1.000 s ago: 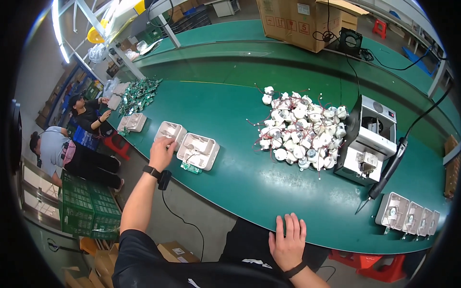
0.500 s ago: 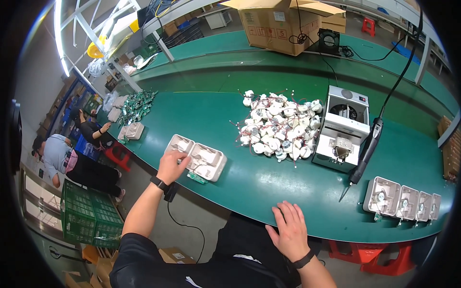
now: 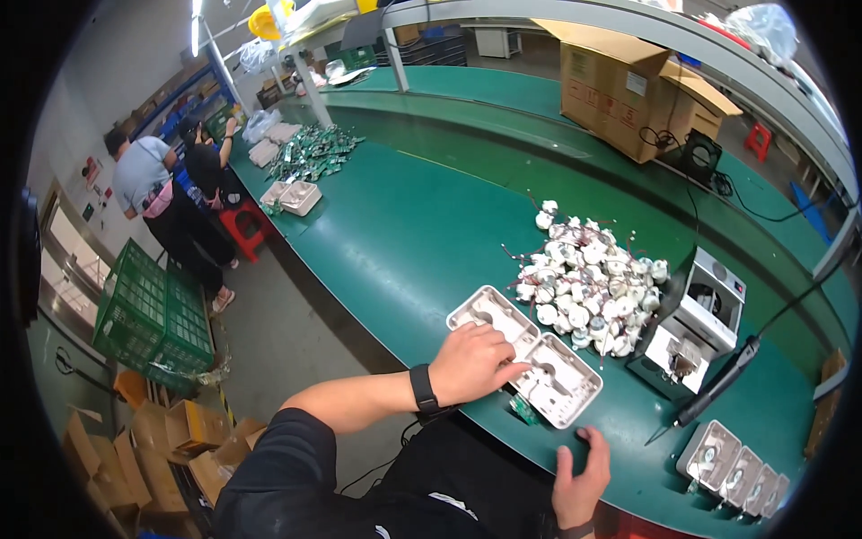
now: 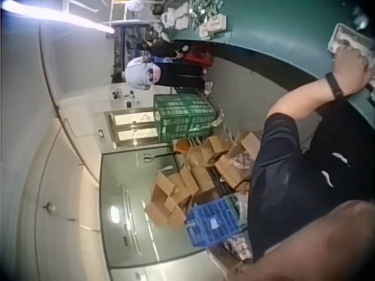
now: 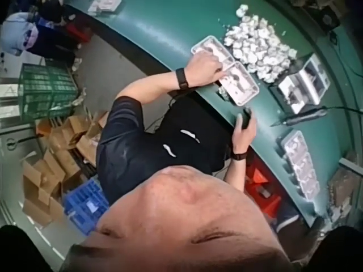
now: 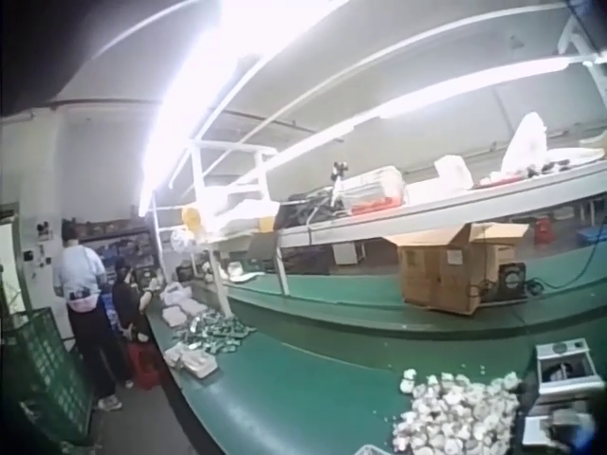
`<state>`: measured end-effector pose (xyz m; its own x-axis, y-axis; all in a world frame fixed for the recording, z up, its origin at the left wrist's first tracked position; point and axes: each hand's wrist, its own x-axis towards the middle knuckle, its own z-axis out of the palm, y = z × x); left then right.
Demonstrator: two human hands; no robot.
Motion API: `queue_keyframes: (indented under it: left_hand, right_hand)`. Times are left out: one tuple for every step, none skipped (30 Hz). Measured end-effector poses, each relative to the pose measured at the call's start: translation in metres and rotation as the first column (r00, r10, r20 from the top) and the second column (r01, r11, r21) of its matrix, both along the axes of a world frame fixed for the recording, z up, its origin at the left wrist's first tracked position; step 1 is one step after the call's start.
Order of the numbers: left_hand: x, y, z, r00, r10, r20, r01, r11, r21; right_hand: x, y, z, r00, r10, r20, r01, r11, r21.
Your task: Manually assemble electronic parts into plastic casings and secure them using an electric screwdriver.
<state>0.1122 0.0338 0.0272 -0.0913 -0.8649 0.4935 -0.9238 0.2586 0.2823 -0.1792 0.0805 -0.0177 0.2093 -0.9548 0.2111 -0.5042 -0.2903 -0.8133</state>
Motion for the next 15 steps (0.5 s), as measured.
queue_keyframes:
  left_hand:
    - [0.003,0.000,0.004,0.999,-0.017,-0.038,0.016,0.999,-0.034]
    - [0.009,-0.001,0.006,0.997,-0.035,-0.073,0.030,0.997,-0.068]
    - [0.023,-0.005,0.007,0.996,-0.031,-0.082,0.025,0.997,-0.066]
    - [0.047,-0.009,0.012,0.994,0.051,-0.094,-0.061,0.993,-0.100]
    - [0.073,-0.014,0.017,0.985,0.131,-0.108,-0.145,0.981,-0.132]
    - [0.101,-0.019,0.018,0.967,0.209,-0.149,-0.229,0.964,-0.136]
    - [0.135,-0.023,0.018,0.939,0.288,-0.186,-0.315,0.939,-0.135]
    - [0.170,-0.026,0.019,0.911,0.381,-0.160,-0.400,0.909,-0.116]
    - [0.209,-0.029,0.017,0.875,0.466,-0.133,-0.480,0.872,-0.099]
    - [0.254,-0.028,0.011,0.843,0.536,-0.045,-0.536,0.831,-0.147]
    - [0.301,-0.025,0.003,0.798,0.602,0.040,-0.584,0.787,-0.200]
    - [0.341,-0.022,-0.002,0.736,0.672,0.080,-0.649,0.735,-0.200]
    - [0.380,-0.017,-0.004,0.665,0.737,0.121,-0.710,0.674,-0.203]
    - [0.423,-0.013,-0.007,0.590,0.793,0.152,-0.770,0.610,-0.188]
    - [0.456,-0.012,-0.010,0.519,0.836,0.181,-0.820,0.546,-0.171]
  right_hand:
    - [-0.004,-0.002,-0.002,0.999,-0.054,0.004,0.054,0.998,0.013]
    - [-0.006,-0.004,-0.003,0.994,-0.109,0.008,0.109,0.994,0.028]
    - [-0.006,-0.005,-0.001,0.995,-0.104,0.000,0.104,0.994,0.029]
    - [-0.007,-0.005,0.002,0.989,-0.141,-0.049,0.142,0.990,-0.002]
    - [-0.006,-0.005,0.006,0.979,-0.180,-0.096,0.178,0.983,-0.034]
    - [-0.004,-0.005,0.008,0.966,-0.219,-0.139,0.211,0.975,-0.068]
    - [-0.002,-0.005,0.007,0.967,-0.210,-0.143,0.203,0.977,-0.064]
    - [0.002,-0.005,0.005,0.946,-0.215,-0.243,0.177,0.970,-0.168]
    - [0.006,-0.005,0.003,0.912,-0.231,-0.338,0.142,0.953,-0.270]
    - [0.012,-0.006,0.000,0.871,-0.250,-0.422,0.090,0.927,-0.365]
    - [0.017,-0.006,-0.001,0.877,-0.238,-0.418,0.079,0.929,-0.362]
    - [0.020,-0.005,-0.001,0.867,-0.231,-0.441,0.050,0.922,-0.384]
    - [0.022,-0.005,0.000,0.859,-0.221,-0.463,0.017,0.914,-0.406]
    - [0.026,-0.006,0.001,0.849,-0.213,-0.483,-0.015,0.905,-0.426]
    - [0.027,-0.006,0.002,0.848,-0.212,-0.485,-0.017,0.905,-0.425]
